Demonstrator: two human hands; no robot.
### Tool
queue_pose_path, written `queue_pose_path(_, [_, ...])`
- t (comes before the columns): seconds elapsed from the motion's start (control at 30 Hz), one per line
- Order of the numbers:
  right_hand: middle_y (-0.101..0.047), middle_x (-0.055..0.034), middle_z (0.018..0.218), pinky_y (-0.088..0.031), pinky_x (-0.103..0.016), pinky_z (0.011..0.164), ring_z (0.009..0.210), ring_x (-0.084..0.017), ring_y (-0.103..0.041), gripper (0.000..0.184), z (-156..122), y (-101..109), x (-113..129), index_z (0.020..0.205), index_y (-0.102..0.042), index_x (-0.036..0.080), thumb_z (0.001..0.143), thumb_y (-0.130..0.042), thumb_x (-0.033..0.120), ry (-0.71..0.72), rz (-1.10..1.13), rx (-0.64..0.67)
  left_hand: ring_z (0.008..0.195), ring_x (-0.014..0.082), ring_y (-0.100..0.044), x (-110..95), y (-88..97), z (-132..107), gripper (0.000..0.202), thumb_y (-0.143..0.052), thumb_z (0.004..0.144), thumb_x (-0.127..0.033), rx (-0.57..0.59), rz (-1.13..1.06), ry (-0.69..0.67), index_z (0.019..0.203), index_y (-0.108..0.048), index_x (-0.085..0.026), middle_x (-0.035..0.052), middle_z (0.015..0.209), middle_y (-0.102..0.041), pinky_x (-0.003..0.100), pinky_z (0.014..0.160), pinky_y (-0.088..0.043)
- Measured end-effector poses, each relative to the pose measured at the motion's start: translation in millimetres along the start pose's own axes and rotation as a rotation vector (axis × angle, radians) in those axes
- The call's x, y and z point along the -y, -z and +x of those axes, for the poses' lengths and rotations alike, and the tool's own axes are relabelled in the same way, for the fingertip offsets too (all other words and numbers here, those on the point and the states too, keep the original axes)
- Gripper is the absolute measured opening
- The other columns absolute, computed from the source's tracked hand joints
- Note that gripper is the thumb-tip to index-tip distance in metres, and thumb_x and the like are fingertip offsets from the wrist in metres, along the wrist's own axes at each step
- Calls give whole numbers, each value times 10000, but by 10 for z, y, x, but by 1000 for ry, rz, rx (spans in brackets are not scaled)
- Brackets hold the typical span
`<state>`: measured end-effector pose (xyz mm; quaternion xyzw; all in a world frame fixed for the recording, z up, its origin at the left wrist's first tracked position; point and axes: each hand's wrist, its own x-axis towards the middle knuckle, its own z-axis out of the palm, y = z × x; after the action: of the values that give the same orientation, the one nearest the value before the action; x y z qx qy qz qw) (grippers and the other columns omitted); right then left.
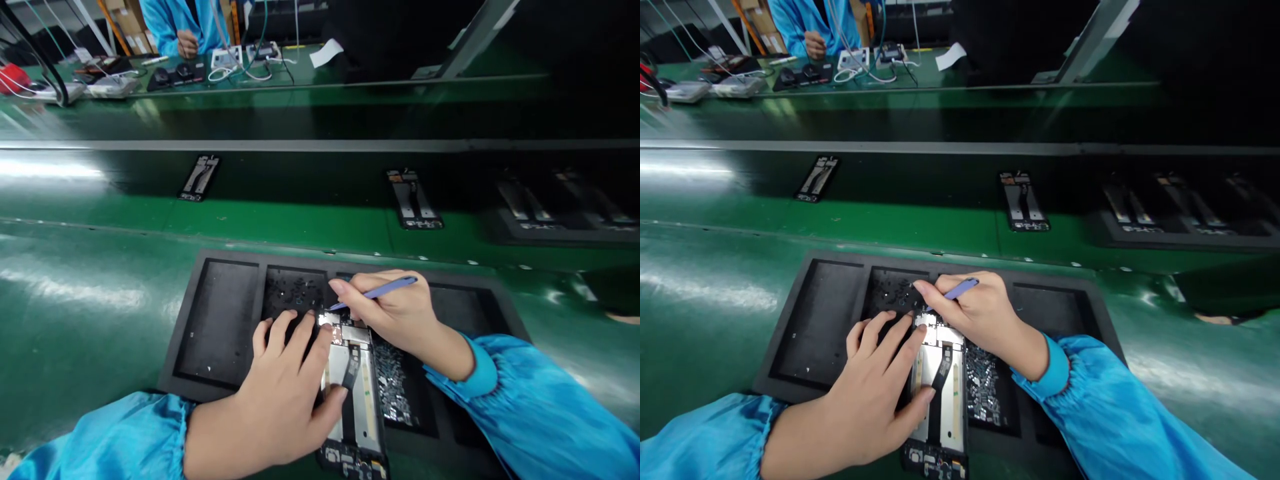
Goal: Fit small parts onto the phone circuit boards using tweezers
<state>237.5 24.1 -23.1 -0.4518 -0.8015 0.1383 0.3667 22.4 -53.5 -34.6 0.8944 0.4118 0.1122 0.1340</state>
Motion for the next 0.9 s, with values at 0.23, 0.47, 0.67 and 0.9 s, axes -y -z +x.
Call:
queue_pose_path(0.23, [-667,17,650,-471,-305,531,541,-135,-583,316,28,34,-53,764,-700,254,1050,-595,335,212,72,89,1327,382,-413,-17,10,17,607,-466,1030,-526,10,1,-3,1519,-444,-168,122,1532,-512,552,1039,-274])
queue_pose_path(0.47, [-687,5,673,-503,-285,539,570,-138,-634,270,-36,197,-11,798,-696,223,1038,-612,315,-28,87,-166,1329,415,-430,-8,4,14,612,-512,1004,-511,26,-5,17,1510,-459,-171,162,1517,-500,590,1048,-325])
queue_pose_path(0.67, [-562,48,473,-415,-258,447,410,-104,-520,438,-286,325,82,594,-607,227,979,-686,419,-439,95,-338,1472,493,-294,-7,37,37,730,-586,923,-362,45,56,-144,1593,-357,-186,239,1685,-208,658,1042,-349])
queue_pose_path(0.9, [-563,43,436,-404,-282,459,395,-131,-535,471,-309,73,62,576,-610,226,934,-695,521,-545,97,-171,1504,557,-245,-3,63,74,750,-607,942,-466,163,13,-140,1619,-333,-300,229,1713,-112,764,1036,-362])
